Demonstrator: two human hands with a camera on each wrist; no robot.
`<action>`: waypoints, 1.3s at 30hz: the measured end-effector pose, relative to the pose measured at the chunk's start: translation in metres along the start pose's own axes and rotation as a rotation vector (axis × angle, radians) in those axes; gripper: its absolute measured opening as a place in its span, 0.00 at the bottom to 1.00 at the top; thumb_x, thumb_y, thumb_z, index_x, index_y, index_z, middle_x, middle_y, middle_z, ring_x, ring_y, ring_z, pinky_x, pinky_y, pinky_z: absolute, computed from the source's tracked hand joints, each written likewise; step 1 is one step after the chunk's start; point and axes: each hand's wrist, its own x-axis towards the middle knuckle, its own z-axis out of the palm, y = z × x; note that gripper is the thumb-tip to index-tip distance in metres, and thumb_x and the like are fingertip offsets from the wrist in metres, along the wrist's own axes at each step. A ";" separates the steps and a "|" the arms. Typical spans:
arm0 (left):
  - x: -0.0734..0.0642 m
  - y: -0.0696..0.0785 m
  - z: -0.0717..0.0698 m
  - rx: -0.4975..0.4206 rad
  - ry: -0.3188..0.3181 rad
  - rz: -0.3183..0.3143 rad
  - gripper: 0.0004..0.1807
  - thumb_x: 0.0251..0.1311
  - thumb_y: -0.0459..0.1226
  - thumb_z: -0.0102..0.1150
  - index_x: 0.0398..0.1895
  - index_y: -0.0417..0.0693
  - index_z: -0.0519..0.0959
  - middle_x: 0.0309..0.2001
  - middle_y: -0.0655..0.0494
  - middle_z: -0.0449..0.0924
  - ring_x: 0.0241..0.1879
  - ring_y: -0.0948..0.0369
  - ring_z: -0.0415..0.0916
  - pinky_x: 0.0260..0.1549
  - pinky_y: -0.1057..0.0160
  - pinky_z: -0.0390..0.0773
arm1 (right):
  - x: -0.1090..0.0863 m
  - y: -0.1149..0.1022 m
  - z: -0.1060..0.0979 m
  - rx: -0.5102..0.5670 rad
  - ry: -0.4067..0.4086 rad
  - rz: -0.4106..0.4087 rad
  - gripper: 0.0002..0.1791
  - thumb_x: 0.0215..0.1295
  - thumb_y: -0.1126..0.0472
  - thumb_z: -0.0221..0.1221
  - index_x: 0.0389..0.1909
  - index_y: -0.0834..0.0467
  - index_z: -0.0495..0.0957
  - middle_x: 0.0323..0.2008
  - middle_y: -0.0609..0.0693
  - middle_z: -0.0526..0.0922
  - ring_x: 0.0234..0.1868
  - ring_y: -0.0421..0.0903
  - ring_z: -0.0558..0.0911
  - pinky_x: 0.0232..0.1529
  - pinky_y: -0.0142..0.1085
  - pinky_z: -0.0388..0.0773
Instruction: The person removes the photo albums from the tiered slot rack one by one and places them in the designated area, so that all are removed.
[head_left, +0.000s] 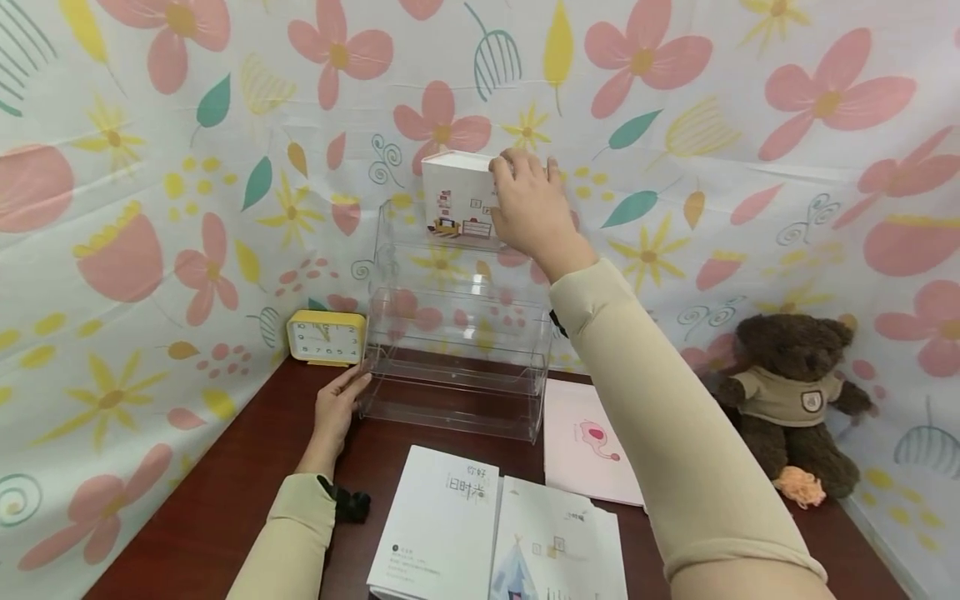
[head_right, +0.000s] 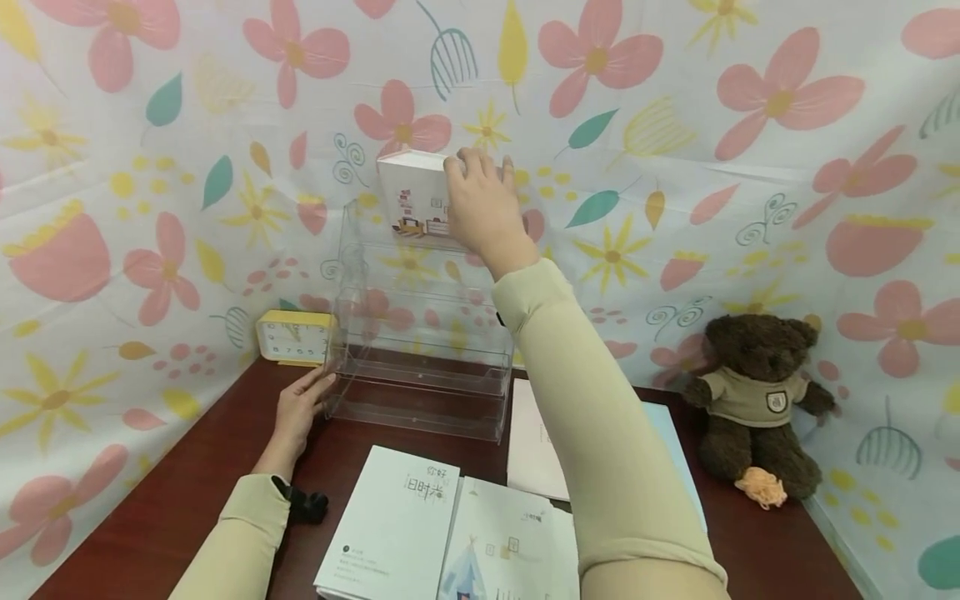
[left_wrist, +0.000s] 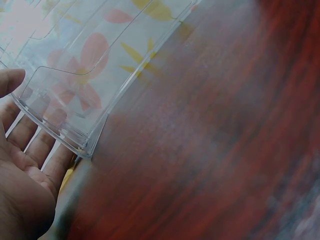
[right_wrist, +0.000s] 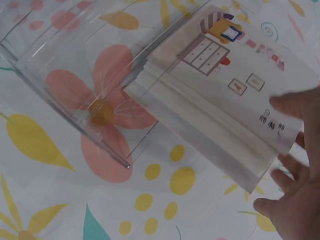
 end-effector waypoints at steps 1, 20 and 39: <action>0.000 0.000 -0.001 0.001 0.000 0.000 0.29 0.66 0.48 0.66 0.68 0.49 0.76 0.66 0.50 0.75 0.59 0.57 0.73 0.50 0.60 0.75 | -0.001 0.000 0.000 -0.004 -0.013 -0.009 0.34 0.73 0.55 0.55 0.76 0.55 0.55 0.76 0.58 0.53 0.77 0.58 0.52 0.73 0.63 0.42; -0.003 -0.002 -0.011 -0.006 -0.009 -0.018 0.31 0.66 0.48 0.66 0.70 0.48 0.74 0.70 0.49 0.70 0.64 0.54 0.69 0.60 0.51 0.71 | -0.033 -0.016 0.061 -0.098 0.226 -0.499 0.49 0.63 0.74 0.55 0.77 0.29 0.55 0.50 0.57 0.79 0.22 0.50 0.66 0.18 0.38 0.65; 0.001 -0.006 -0.006 0.004 -0.001 -0.008 0.32 0.65 0.50 0.66 0.69 0.48 0.74 0.69 0.51 0.71 0.61 0.58 0.71 0.48 0.64 0.75 | -0.060 -0.006 0.074 0.000 0.502 -0.594 0.43 0.63 0.77 0.50 0.74 0.36 0.65 0.60 0.59 0.80 0.48 0.58 0.85 0.16 0.38 0.63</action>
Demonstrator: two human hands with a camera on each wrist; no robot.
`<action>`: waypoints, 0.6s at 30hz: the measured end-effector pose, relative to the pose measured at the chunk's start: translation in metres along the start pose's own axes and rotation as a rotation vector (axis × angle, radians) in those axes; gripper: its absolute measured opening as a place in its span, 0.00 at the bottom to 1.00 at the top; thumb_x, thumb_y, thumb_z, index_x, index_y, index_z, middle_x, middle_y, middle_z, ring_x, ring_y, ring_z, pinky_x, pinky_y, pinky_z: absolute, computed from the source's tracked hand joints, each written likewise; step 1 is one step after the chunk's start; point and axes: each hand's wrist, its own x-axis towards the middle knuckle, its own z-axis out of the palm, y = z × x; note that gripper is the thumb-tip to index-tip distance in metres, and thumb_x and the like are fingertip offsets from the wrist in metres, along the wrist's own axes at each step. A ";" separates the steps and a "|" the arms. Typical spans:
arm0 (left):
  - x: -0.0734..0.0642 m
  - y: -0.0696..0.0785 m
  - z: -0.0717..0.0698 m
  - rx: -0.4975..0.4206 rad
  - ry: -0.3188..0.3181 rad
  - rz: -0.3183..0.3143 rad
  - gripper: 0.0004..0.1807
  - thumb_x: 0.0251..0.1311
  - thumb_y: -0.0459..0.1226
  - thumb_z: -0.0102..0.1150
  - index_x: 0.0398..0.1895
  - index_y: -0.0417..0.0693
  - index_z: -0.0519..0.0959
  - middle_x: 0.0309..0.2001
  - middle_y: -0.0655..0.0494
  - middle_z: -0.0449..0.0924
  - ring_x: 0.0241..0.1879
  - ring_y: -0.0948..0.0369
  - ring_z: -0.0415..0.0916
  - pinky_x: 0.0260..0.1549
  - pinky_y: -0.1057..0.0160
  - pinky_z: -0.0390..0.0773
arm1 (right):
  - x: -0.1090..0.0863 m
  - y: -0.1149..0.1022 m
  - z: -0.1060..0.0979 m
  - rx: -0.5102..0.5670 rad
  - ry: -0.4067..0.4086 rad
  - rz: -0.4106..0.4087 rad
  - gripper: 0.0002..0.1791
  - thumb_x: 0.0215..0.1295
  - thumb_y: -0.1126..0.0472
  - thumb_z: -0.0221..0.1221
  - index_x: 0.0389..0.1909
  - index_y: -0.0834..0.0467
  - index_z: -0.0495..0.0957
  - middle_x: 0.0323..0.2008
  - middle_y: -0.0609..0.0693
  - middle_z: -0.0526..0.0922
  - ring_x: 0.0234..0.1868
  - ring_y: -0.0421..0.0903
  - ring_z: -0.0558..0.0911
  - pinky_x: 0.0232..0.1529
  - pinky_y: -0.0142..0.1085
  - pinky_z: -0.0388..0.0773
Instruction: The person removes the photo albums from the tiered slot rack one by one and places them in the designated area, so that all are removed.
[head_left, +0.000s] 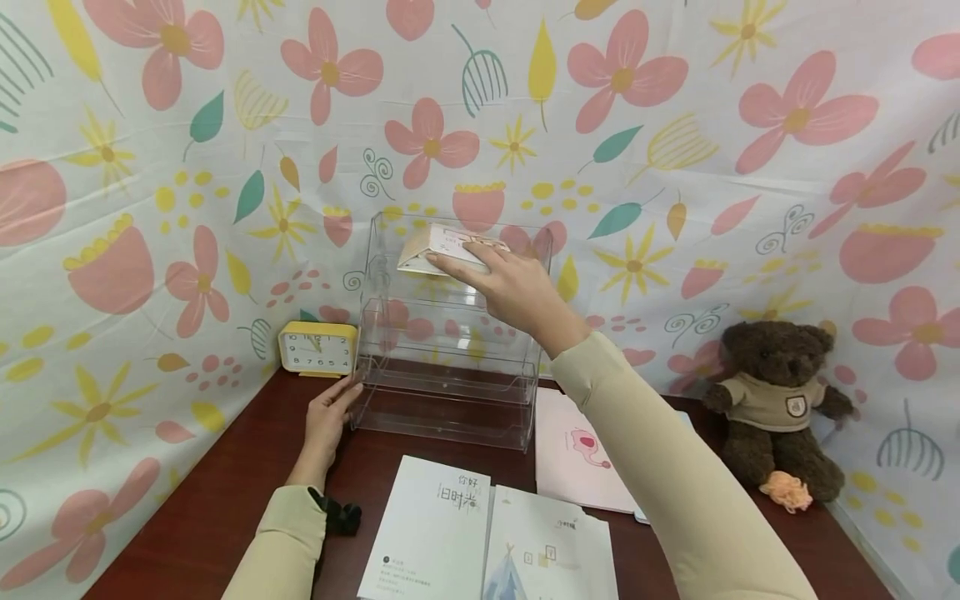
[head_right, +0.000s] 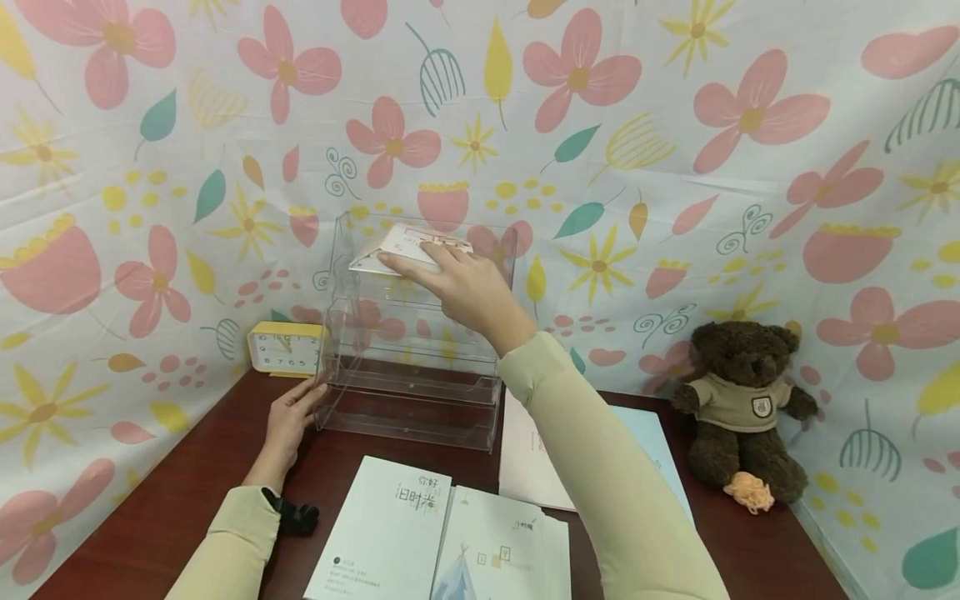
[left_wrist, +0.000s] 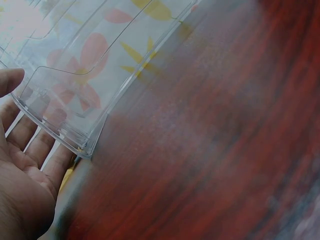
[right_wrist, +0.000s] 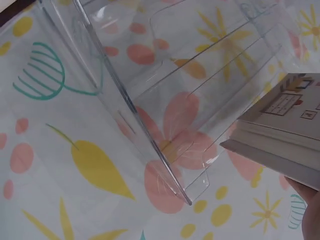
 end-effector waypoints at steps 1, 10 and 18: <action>0.000 0.000 0.000 -0.001 -0.006 -0.001 0.32 0.66 0.50 0.66 0.70 0.49 0.74 0.69 0.51 0.71 0.60 0.59 0.71 0.48 0.65 0.75 | -0.001 -0.001 -0.001 0.004 0.016 -0.001 0.43 0.63 0.77 0.50 0.74 0.36 0.66 0.60 0.59 0.80 0.47 0.57 0.85 0.16 0.37 0.62; 0.002 -0.001 0.000 -0.005 -0.014 -0.003 0.31 0.67 0.49 0.64 0.70 0.49 0.73 0.68 0.53 0.72 0.51 0.67 0.74 0.45 0.68 0.76 | -0.005 -0.015 -0.018 0.046 0.074 -0.007 0.39 0.67 0.75 0.51 0.74 0.38 0.67 0.58 0.57 0.80 0.48 0.54 0.84 0.22 0.38 0.70; -0.001 0.001 0.000 0.011 -0.019 -0.015 0.33 0.66 0.51 0.64 0.71 0.49 0.73 0.70 0.52 0.70 0.55 0.65 0.72 0.47 0.66 0.76 | -0.015 -0.025 -0.024 0.032 0.079 0.014 0.41 0.66 0.76 0.48 0.74 0.38 0.66 0.60 0.55 0.79 0.41 0.51 0.85 0.17 0.36 0.59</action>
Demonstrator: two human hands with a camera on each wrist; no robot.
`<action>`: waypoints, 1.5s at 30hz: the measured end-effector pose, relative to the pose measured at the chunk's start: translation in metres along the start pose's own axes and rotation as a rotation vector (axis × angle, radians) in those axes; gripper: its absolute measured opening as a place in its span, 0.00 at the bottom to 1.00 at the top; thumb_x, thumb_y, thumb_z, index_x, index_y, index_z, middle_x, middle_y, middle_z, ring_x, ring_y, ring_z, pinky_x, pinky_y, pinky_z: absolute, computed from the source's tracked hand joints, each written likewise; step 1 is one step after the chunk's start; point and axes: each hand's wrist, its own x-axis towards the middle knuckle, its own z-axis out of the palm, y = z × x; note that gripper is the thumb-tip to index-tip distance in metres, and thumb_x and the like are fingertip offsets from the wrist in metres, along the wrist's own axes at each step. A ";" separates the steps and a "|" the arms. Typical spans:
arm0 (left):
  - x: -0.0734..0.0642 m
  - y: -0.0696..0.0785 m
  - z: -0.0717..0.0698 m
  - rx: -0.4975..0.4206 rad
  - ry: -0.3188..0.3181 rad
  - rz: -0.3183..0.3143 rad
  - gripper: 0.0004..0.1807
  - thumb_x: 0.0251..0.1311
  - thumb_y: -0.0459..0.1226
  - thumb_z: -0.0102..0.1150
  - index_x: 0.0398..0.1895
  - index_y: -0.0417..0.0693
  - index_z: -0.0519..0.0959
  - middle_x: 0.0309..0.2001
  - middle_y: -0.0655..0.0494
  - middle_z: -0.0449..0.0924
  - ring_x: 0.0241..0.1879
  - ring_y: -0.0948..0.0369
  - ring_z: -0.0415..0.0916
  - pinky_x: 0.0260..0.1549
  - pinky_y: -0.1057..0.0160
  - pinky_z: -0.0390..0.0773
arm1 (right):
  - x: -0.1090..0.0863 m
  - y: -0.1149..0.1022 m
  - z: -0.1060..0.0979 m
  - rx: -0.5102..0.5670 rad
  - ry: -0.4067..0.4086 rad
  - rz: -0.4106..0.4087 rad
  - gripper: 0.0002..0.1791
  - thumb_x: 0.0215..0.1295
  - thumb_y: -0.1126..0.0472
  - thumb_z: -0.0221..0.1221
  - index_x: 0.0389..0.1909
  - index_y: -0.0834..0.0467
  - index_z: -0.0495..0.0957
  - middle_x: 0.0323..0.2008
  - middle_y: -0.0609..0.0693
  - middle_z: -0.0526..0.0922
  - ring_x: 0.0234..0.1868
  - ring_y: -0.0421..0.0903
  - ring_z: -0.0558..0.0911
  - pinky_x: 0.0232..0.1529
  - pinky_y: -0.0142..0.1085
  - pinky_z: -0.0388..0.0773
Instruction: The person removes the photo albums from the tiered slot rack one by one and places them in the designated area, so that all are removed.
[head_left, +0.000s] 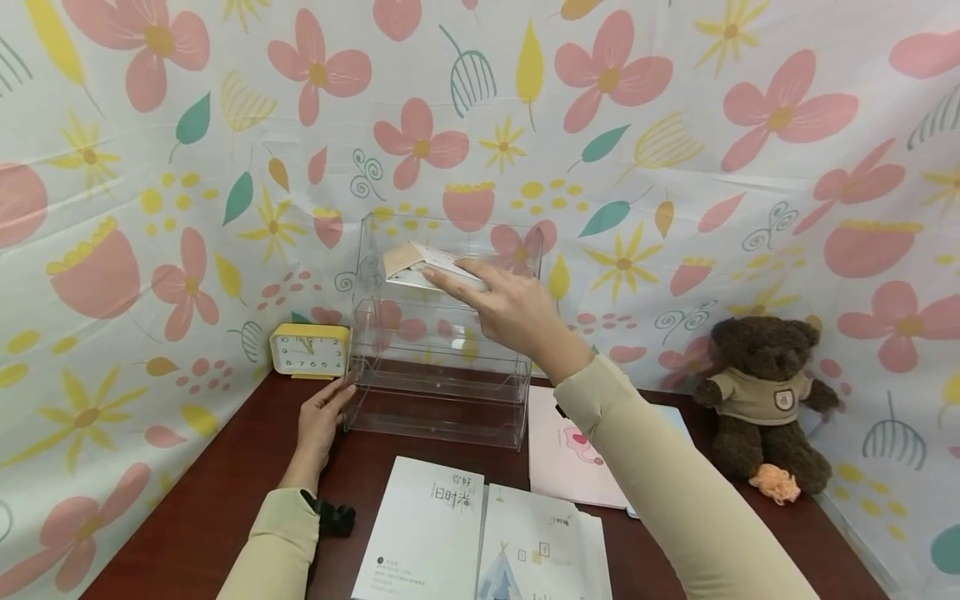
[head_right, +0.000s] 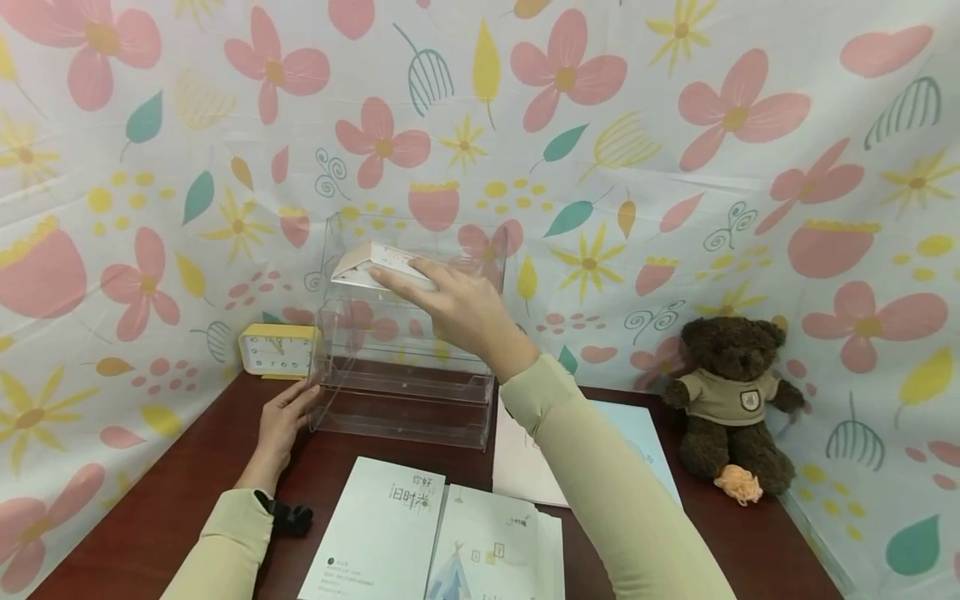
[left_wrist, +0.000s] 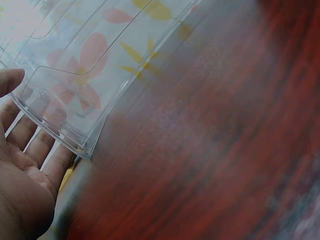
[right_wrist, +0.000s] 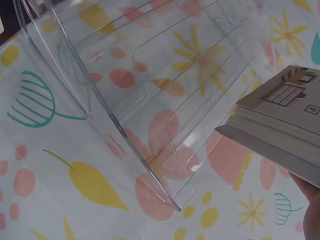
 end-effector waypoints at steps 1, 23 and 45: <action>0.000 0.000 0.000 -0.001 0.002 0.002 0.33 0.66 0.51 0.64 0.71 0.49 0.73 0.70 0.51 0.70 0.55 0.64 0.73 0.47 0.66 0.76 | -0.001 -0.001 -0.001 -0.005 -0.003 0.002 0.42 0.65 0.76 0.48 0.74 0.38 0.66 0.60 0.56 0.79 0.39 0.51 0.84 0.17 0.36 0.58; -0.005 0.002 0.003 -0.006 -0.015 0.007 0.33 0.66 0.52 0.64 0.71 0.50 0.72 0.70 0.53 0.69 0.56 0.65 0.73 0.49 0.65 0.75 | -0.036 -0.018 -0.028 0.042 0.096 0.071 0.30 0.72 0.71 0.51 0.69 0.41 0.72 0.57 0.55 0.82 0.38 0.53 0.85 0.17 0.36 0.64; -0.006 0.005 0.002 0.029 -0.006 0.011 0.34 0.68 0.52 0.62 0.72 0.48 0.71 0.71 0.50 0.69 0.54 0.71 0.72 0.48 0.66 0.75 | -0.190 -0.058 -0.080 0.432 0.213 0.417 0.23 0.66 0.71 0.63 0.62 0.65 0.78 0.44 0.55 0.86 0.31 0.45 0.84 0.31 0.26 0.78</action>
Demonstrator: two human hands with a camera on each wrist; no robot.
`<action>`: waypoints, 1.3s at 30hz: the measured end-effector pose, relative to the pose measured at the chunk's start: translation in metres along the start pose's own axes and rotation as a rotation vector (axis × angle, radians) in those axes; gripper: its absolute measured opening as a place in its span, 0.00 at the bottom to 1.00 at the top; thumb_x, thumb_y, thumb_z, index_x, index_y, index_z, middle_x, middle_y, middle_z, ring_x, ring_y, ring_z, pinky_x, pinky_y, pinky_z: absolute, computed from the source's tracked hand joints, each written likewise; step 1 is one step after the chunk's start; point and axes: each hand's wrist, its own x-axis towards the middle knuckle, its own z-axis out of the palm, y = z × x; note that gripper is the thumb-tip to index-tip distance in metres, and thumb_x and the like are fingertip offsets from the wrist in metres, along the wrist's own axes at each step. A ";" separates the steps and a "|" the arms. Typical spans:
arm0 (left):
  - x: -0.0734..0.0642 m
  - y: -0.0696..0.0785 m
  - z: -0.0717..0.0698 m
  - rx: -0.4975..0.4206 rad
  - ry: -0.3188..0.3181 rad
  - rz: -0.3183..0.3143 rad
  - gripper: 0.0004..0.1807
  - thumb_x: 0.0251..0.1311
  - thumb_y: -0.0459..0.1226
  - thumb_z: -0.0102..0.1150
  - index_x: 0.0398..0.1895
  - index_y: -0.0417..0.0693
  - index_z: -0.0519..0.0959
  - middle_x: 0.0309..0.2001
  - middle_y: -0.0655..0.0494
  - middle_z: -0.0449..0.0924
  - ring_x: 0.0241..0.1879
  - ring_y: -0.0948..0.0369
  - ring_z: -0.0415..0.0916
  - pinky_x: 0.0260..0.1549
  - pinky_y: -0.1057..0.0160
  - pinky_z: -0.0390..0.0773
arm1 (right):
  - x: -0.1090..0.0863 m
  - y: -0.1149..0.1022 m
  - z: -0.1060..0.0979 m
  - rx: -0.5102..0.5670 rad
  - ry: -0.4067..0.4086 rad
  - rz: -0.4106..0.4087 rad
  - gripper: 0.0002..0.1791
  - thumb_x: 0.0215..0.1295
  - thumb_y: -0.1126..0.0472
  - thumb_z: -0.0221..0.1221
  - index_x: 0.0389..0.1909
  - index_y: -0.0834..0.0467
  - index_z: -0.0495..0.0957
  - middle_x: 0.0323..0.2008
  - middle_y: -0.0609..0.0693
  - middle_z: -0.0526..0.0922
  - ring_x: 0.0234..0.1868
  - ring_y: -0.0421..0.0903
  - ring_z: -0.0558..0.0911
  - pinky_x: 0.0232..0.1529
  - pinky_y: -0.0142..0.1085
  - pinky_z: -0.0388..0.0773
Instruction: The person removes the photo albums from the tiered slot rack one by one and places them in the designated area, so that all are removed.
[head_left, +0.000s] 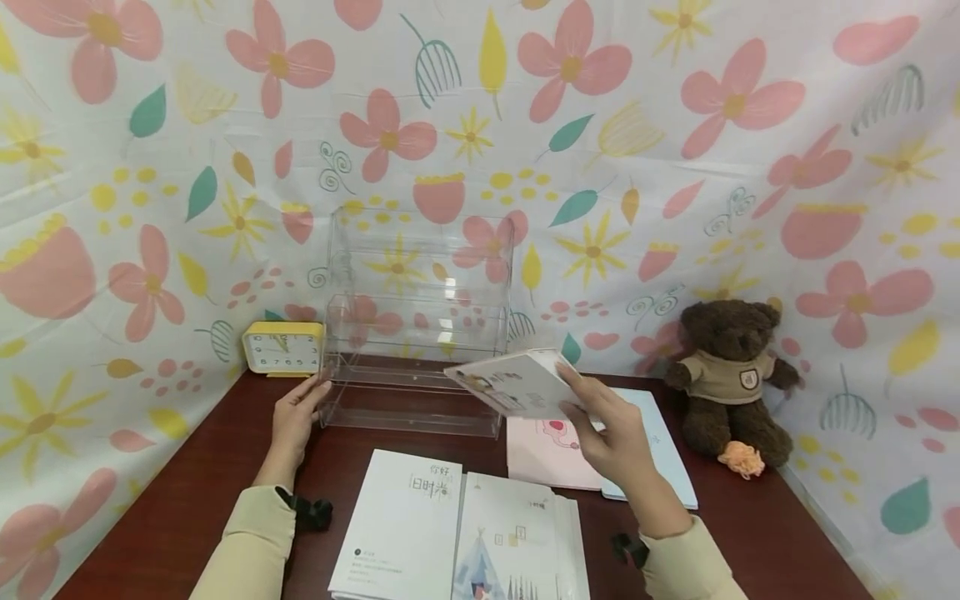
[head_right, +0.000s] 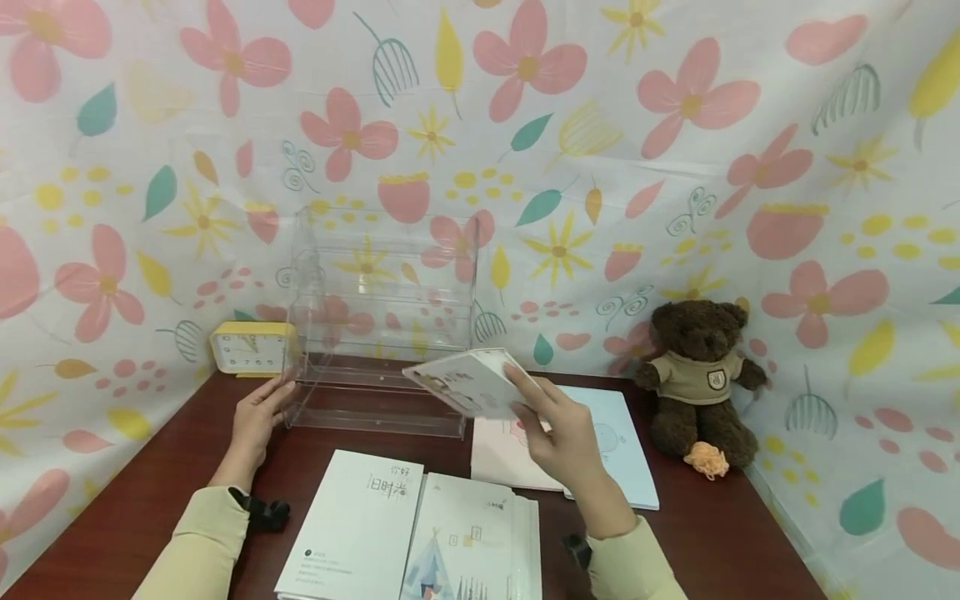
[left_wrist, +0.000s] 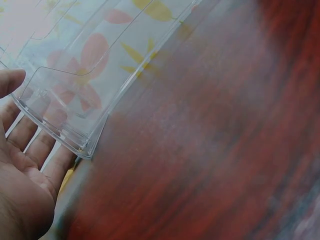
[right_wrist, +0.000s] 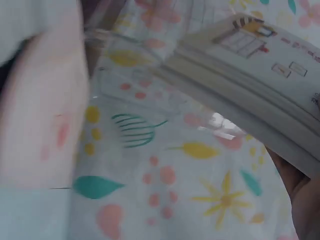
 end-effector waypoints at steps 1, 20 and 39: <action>0.000 0.000 0.000 0.001 -0.001 0.003 0.34 0.67 0.52 0.62 0.72 0.48 0.71 0.71 0.51 0.69 0.53 0.72 0.72 0.48 0.67 0.75 | -0.004 0.001 -0.006 0.040 -0.014 0.026 0.26 0.60 0.76 0.64 0.62 0.67 0.77 0.44 0.56 0.86 0.35 0.46 0.86 0.34 0.26 0.79; -0.002 0.003 -0.002 0.023 -0.011 -0.017 0.36 0.67 0.53 0.62 0.74 0.49 0.68 0.73 0.52 0.65 0.62 0.62 0.70 0.47 0.69 0.75 | -0.055 0.043 -0.092 0.603 -0.318 0.581 0.29 0.67 0.81 0.54 0.69 0.68 0.69 0.48 0.50 0.87 0.36 0.50 0.88 0.29 0.42 0.84; -0.003 0.004 -0.003 0.045 -0.023 -0.029 0.36 0.69 0.54 0.59 0.76 0.51 0.65 0.76 0.55 0.60 0.71 0.55 0.62 0.54 0.65 0.72 | -0.091 0.079 -0.107 1.064 -0.756 0.847 0.25 0.72 0.77 0.50 0.69 0.73 0.66 0.51 0.67 0.83 0.42 0.58 0.87 0.36 0.51 0.84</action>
